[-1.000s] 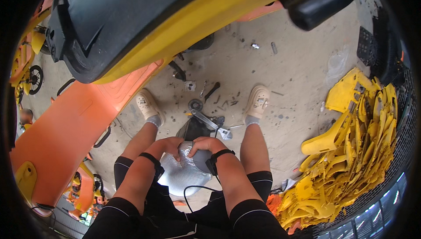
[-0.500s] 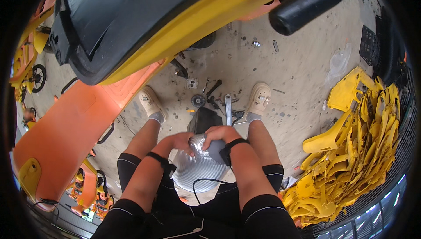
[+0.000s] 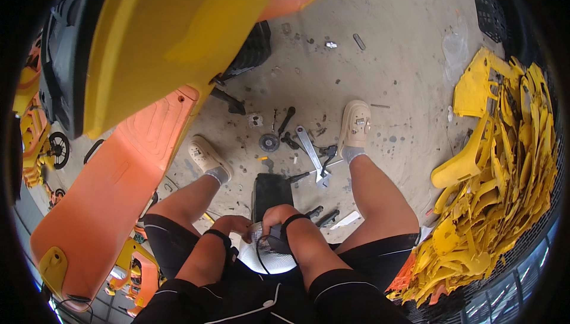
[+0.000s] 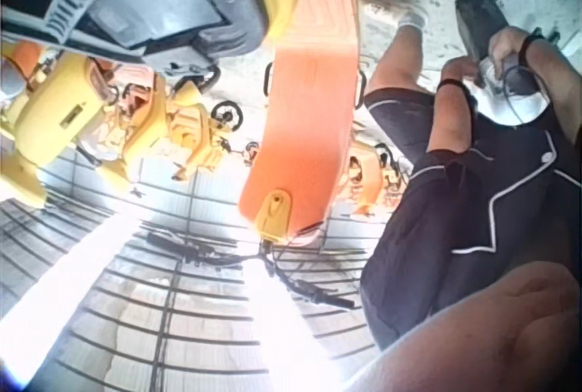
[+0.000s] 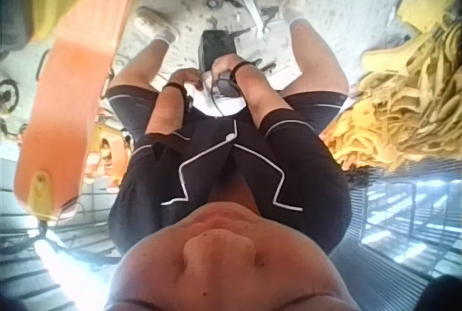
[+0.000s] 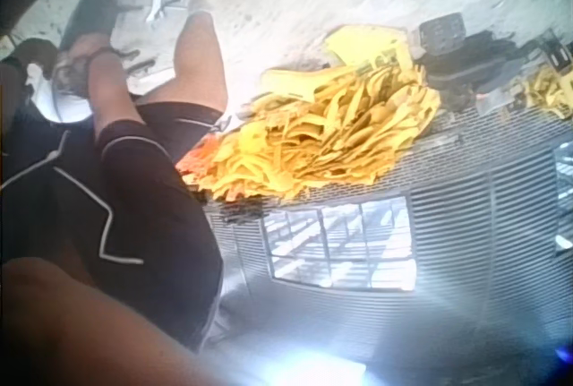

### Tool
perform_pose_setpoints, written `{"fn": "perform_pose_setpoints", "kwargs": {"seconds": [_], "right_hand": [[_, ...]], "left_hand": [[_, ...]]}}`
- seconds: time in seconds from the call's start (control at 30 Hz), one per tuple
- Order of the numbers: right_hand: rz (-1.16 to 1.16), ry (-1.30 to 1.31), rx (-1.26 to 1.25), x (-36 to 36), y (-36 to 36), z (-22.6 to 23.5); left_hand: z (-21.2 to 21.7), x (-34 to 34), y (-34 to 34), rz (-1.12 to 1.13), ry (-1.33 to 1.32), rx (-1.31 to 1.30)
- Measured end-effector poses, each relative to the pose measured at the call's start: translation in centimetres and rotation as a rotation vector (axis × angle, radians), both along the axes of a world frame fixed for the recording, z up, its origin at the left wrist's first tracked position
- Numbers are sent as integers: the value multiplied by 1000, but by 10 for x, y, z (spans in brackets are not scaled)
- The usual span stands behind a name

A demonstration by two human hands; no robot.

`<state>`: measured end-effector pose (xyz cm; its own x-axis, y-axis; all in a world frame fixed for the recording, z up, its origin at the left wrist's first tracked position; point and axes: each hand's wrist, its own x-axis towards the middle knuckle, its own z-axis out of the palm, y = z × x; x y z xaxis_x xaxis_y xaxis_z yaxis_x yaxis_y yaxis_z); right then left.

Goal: The person sits on the floor and assembles a scooter brake lever mechanism. They pick up a screw and insert it into the lever housing, then use a screwdriver to tighten the screw, securing the lever in place.

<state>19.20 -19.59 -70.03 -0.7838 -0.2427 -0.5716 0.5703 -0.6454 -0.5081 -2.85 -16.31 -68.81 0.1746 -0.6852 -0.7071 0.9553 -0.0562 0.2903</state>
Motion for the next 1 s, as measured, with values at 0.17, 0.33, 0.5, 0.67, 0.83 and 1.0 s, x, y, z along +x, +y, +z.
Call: {"fn": "perform_pose_setpoints", "kwargs": {"seconds": [0.17, 0.33, 0.5, 0.67, 0.83, 1.0], "right_hand": [[-44, 33, -62, -42, -47, -11], [-125, -83, -319, -27, -23, -3], [65, -104, -836, -39, -26, -43], [-52, -86, -565, -51, -60, -67], [30, -244, -381, -17, -15, -9], [-21, -470, 126, -19, 15, 19]], "left_hand": [[1, -6, -3, -224, 162, -217], [-43, -7, -14, -385, 242, -12], [-45, 51, 29, -530, 236, -80], [-118, 69, 40, -315, -44, 277], [-7, 174, 93, 248, -492, 1052], [150, 198, 117, 853, -726, 1131]]}}
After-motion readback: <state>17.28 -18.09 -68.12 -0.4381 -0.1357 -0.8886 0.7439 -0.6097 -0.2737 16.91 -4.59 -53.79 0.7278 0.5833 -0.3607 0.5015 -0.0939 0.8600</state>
